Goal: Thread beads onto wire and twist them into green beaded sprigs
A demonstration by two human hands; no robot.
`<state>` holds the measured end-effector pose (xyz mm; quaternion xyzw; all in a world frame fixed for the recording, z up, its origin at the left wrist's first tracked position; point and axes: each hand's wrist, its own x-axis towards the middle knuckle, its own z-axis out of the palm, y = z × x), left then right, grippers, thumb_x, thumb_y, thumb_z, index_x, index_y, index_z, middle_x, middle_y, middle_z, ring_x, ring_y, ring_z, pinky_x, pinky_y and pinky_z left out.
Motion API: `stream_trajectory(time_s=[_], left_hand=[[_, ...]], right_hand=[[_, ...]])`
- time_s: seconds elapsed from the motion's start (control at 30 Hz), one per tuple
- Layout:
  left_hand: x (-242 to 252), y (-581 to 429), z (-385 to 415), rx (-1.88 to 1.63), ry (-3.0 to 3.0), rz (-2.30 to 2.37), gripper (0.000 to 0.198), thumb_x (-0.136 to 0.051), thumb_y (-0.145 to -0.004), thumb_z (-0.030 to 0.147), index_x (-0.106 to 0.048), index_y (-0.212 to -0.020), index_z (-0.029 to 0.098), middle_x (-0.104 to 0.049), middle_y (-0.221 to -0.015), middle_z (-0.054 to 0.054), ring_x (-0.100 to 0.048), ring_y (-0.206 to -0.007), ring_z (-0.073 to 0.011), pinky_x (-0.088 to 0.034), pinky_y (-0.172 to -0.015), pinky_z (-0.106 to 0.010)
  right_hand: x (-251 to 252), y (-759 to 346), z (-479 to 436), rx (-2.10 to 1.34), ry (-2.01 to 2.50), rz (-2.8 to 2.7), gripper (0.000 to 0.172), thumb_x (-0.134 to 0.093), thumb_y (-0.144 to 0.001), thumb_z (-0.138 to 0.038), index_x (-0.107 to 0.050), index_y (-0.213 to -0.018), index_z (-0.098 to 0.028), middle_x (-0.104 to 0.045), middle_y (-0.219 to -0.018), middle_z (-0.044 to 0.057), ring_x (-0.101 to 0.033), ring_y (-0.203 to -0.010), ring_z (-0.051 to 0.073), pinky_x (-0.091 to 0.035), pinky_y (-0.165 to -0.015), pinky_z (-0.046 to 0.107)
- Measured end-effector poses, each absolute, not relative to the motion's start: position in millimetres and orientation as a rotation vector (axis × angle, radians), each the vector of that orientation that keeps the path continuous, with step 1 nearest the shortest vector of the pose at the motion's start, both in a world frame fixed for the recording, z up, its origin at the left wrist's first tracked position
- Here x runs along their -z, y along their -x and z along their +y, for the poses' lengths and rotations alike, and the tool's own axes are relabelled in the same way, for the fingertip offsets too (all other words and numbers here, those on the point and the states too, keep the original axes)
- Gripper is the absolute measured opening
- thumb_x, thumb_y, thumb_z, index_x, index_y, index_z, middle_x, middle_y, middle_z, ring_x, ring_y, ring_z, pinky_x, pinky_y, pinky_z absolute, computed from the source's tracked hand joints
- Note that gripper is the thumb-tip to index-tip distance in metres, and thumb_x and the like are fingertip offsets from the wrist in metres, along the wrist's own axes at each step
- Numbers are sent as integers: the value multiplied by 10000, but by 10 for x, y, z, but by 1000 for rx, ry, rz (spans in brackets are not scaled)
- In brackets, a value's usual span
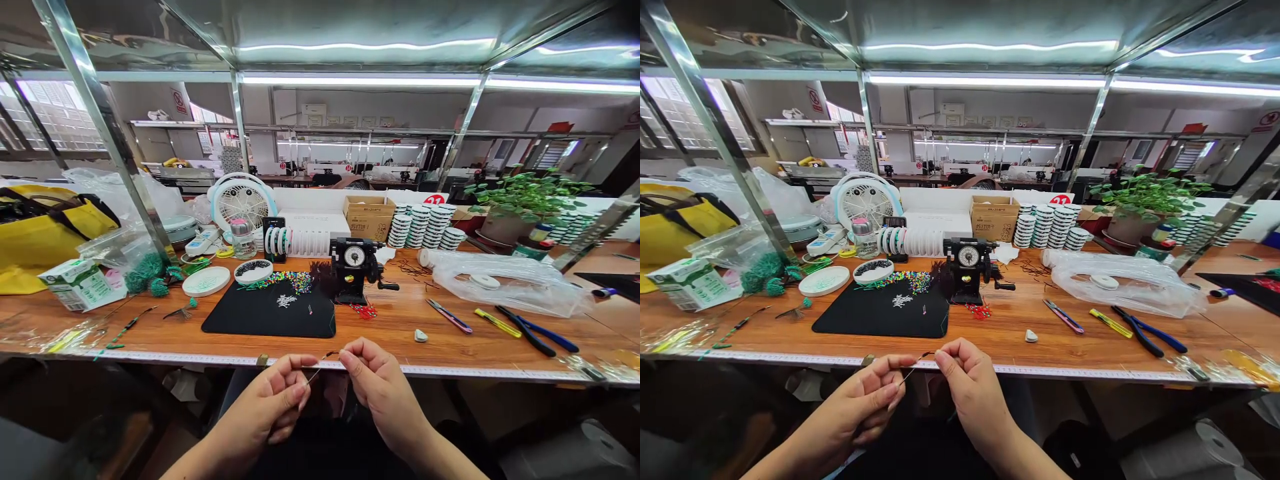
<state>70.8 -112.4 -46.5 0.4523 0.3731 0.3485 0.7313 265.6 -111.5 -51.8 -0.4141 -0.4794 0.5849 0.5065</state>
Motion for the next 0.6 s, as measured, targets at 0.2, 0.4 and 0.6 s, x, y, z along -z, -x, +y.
stream_trajectory(time_s=[0.2,0.4,0.6], left_hand=[[257,-29,-496,-1204,-1913,1657,203,-516,-821,364,-621,-879,201,-558,-659,-17,-530,-636,-180,-409,-613,-277],[321,213,242,-1149,-2089,1783,64,-640,-669,219,-687,-631,200,-572,-680,-64,-532,-745,-256,-384,-742,-357],[151,-102,-152,-1330,-2047,1783,154,-561,-784,281,-701,-821,229,-617,-884,-86,-511,-958,-282,-345,-861,-372]], right_hand=[[348,-2792,-1124,-1288,1158,-1479,315,-513,-841,-470,-550,-720,-182,-516,-603,-1,-440,-523,112,-346,-474,224],[376,-2788,-1123,-1189,1189,-1659,304,-487,-863,-434,-555,-702,-186,-547,-639,1,-453,-594,128,-353,-553,240],[418,-2755,-1091,-1285,1157,-1481,256,-537,-845,-386,-560,-705,-173,-541,-626,-7,-447,-570,112,-331,-528,225]])
